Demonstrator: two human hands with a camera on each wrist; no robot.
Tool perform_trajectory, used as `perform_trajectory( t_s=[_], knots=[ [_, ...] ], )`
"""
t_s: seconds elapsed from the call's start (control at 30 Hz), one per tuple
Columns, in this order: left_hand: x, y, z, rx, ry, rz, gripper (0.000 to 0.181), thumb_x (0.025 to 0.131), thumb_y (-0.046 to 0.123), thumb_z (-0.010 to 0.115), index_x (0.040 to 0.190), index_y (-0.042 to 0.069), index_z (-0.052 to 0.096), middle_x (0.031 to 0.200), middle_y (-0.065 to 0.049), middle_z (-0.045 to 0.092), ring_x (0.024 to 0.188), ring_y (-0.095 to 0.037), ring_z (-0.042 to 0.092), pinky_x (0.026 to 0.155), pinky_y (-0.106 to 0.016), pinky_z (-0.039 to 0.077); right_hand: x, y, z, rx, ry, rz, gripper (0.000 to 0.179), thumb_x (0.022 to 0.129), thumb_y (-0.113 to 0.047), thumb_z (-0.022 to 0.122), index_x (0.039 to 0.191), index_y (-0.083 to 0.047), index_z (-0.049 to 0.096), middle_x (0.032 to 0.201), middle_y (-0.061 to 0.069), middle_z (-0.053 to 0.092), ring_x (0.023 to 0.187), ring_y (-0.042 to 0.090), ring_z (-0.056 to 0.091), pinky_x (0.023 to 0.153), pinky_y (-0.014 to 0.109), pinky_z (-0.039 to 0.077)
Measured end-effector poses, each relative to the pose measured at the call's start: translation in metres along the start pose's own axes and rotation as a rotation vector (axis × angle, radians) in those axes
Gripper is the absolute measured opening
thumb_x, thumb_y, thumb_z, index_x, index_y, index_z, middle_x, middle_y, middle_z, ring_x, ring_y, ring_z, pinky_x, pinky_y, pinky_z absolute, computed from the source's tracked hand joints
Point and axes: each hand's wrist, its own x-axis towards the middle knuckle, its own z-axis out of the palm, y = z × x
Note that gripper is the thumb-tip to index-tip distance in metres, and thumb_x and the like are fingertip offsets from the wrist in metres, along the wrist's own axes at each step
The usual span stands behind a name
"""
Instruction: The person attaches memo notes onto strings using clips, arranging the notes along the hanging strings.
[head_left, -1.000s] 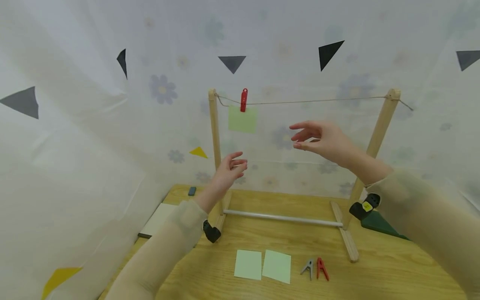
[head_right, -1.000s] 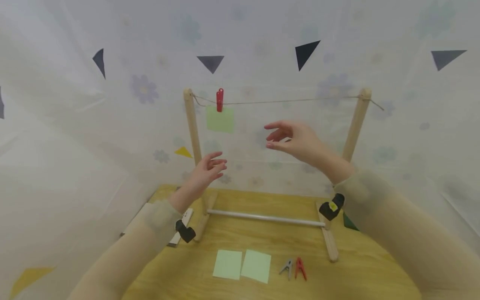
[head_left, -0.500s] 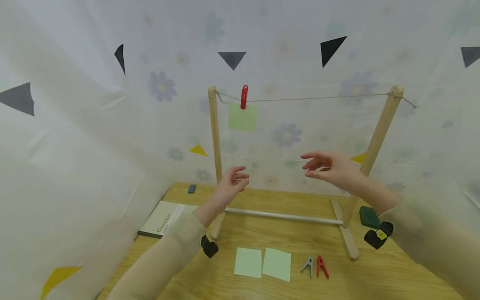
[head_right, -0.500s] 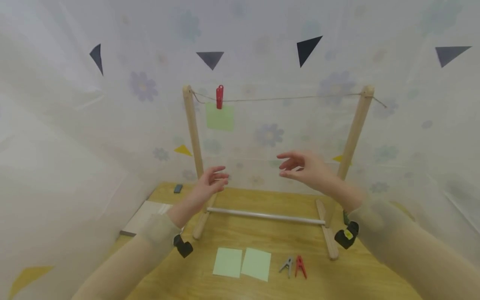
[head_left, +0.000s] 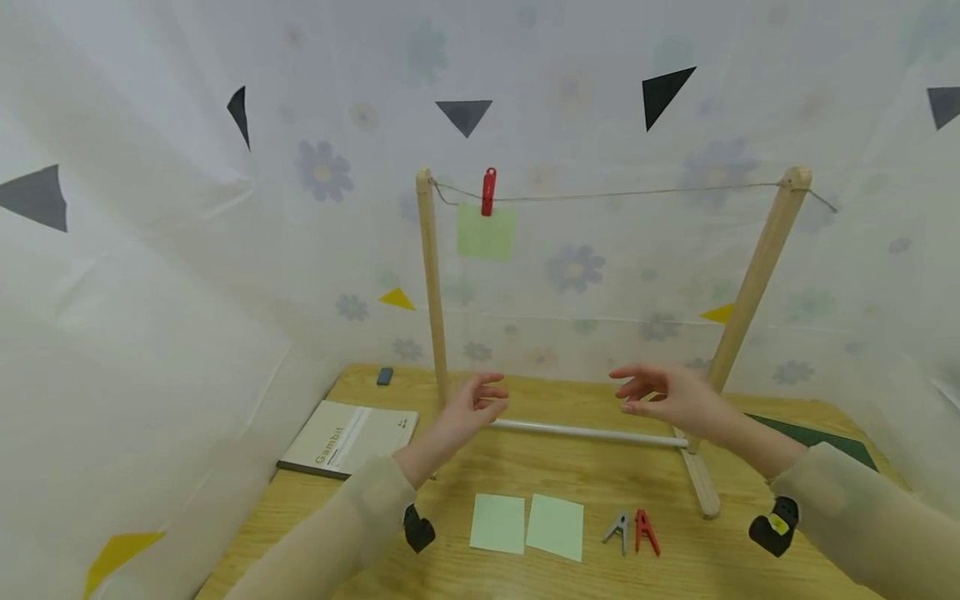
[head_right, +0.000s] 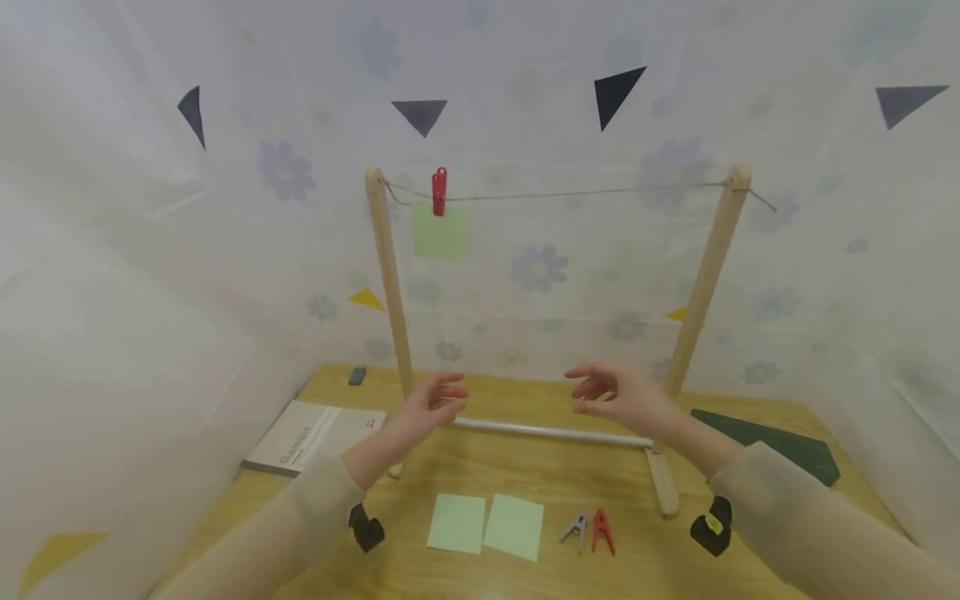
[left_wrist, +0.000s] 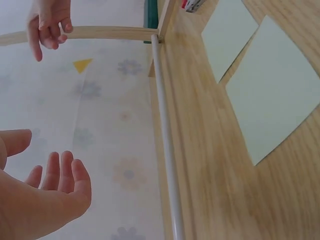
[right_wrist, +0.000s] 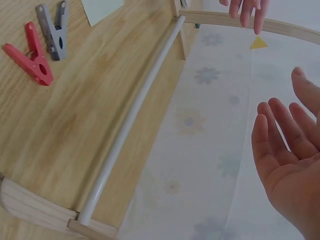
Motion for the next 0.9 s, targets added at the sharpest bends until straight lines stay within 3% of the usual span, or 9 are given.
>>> perform_trajectory(
  t_s=[0.43,0.67,0.9],
  knots=[
    [-0.017,-0.035,0.008,0.083,-0.060,-0.046,0.045,0.100,0.014,0.058,0.142,0.005,0.045,0.128,-0.022,0.059,0.115,-0.035,0.058,0.094,-0.046,0.051,-0.030,0.039,0.028,0.066,-0.058,0.023,0.047,0.091,-0.020,0.071,0.133,-0.002,0.059,0.104,0.008,0.072,0.088,0.004,0.067,0.071,0.027,0.057],
    [-0.022,-0.050,0.015,0.079,-0.082,-0.031,0.044,0.098,0.006,0.059,0.138,-0.006,0.045,0.123,-0.030,0.060,0.106,-0.036,0.063,0.089,-0.047,0.053,-0.038,0.050,0.042,0.151,-0.109,0.063,0.047,0.091,-0.018,0.071,0.132,0.001,0.058,0.105,0.012,0.071,0.089,0.005,0.067,0.072,0.026,0.057],
    [-0.029,-0.062,0.022,0.132,-0.080,-0.037,0.043,0.096,0.006,0.062,0.135,-0.006,0.048,0.117,-0.024,0.064,0.103,-0.033,0.064,0.084,-0.040,0.054,-0.044,0.057,0.052,0.163,-0.121,0.075,0.047,0.091,-0.019,0.072,0.132,0.001,0.058,0.105,0.016,0.070,0.088,0.004,0.067,0.072,0.026,0.056]
  ],
)
